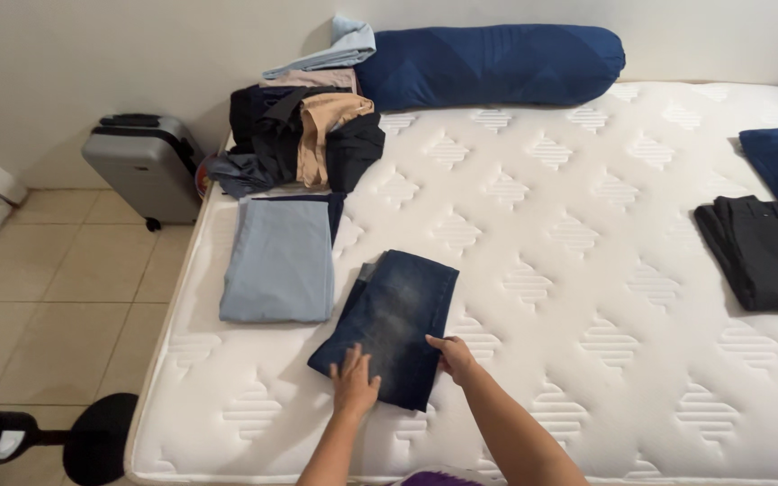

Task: The person folds several pairs of pants and shorts by hand on a bed, smoothing them out and stacking them.

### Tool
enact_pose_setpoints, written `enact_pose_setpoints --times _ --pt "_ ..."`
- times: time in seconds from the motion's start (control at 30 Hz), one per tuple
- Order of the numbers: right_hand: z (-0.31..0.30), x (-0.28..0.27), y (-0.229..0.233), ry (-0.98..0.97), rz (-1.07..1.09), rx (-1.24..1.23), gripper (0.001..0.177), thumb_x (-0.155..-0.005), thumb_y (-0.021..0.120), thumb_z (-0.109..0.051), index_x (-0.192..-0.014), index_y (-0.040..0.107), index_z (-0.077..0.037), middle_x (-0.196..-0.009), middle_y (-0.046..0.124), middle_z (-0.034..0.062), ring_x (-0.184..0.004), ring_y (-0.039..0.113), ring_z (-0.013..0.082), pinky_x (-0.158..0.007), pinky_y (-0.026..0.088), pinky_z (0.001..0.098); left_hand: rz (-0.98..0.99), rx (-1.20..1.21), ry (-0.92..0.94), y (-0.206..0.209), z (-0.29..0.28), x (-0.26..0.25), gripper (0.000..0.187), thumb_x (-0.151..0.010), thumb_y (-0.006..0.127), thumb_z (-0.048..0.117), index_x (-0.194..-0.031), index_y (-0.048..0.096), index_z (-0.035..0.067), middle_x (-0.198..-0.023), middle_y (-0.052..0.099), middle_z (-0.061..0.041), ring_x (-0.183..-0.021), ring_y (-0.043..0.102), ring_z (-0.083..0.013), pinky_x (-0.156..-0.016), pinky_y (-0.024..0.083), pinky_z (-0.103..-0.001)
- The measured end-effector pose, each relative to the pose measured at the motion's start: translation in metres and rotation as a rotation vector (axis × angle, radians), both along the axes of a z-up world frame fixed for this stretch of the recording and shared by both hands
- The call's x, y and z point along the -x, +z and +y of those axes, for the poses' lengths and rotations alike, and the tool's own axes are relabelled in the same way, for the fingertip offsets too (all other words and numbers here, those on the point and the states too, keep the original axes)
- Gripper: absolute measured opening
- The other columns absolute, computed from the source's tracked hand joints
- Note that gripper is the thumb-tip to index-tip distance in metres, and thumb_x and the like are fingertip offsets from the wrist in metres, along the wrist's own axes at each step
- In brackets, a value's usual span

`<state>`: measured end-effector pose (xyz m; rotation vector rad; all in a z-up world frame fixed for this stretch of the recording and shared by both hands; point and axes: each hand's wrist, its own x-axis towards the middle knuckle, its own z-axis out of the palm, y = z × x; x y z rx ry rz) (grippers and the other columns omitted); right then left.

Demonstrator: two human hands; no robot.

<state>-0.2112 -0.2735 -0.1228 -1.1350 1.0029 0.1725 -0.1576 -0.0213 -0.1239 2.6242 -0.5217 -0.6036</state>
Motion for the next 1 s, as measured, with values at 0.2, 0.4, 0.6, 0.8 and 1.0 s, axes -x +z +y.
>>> enact_pose_setpoints --times 0.2,0.4,0.6,0.8,1.0 --pt "0.016 -0.018 0.01 0.002 0.042 -0.088 0.043 -0.085 0.081 -0.023 -0.116 0.069 0.003 -0.109 0.076 0.0148 -0.093 0.073 0.0239 -0.082 0.057 0.0367 -0.108 0.007 0.306 0.005 0.02 -0.014 0.078 -0.086 0.074 0.019 -0.153 0.034 0.011 -0.169 0.011 -0.016 -0.156 0.01 -0.033 -0.12 0.026 -0.051" --pt "0.007 -0.014 0.013 0.017 -0.156 0.1 0.038 -0.076 0.075 -0.008 -0.111 0.072 0.006 -0.097 0.078 0.0189 -0.085 0.075 0.0303 -0.078 0.06 0.0379 -0.046 -0.072 0.317 0.024 0.014 -0.02 0.082 -0.086 0.077 0.032 -0.153 0.034 0.011 -0.155 0.036 -0.014 -0.144 0.035 -0.0311 -0.112 0.039 -0.045" --pt "-0.067 -0.004 0.057 0.597 0.036 0.895 0.037 -0.074 0.079 -0.015 -0.111 0.077 -0.011 -0.103 0.078 0.0142 -0.097 0.073 0.0296 -0.09 0.056 0.0396 0.686 0.147 0.2 0.003 0.017 -0.026 0.05 -0.092 0.071 0.046 -0.118 0.07 0.003 -0.098 0.076 -0.016 -0.082 0.072 -0.0265 -0.068 0.057 -0.035" --pt "-0.047 0.02 0.076 0.539 -0.018 1.468 0.059 -0.079 0.071 -0.017 -0.137 0.061 -0.018 -0.132 0.064 0.0109 -0.115 0.062 0.0339 -0.098 0.046 0.0517 0.752 0.696 0.444 -0.024 -0.019 -0.021 0.055 -0.093 0.069 0.032 -0.136 0.05 0.003 -0.122 0.065 -0.017 -0.1 0.063 -0.0255 -0.081 0.052 -0.041" --pt "0.028 0.06 0.077 0.629 0.158 1.45 0.104 -0.066 0.09 -0.041 -0.151 0.038 -0.013 -0.154 0.036 0.0225 -0.142 0.036 0.0436 -0.104 0.03 0.0682 0.826 0.892 0.846 -0.014 -0.05 -0.044 0.085 -0.085 0.077 0.027 -0.155 0.033 0.007 -0.147 0.052 -0.019 -0.124 0.056 -0.0321 -0.097 0.048 -0.047"
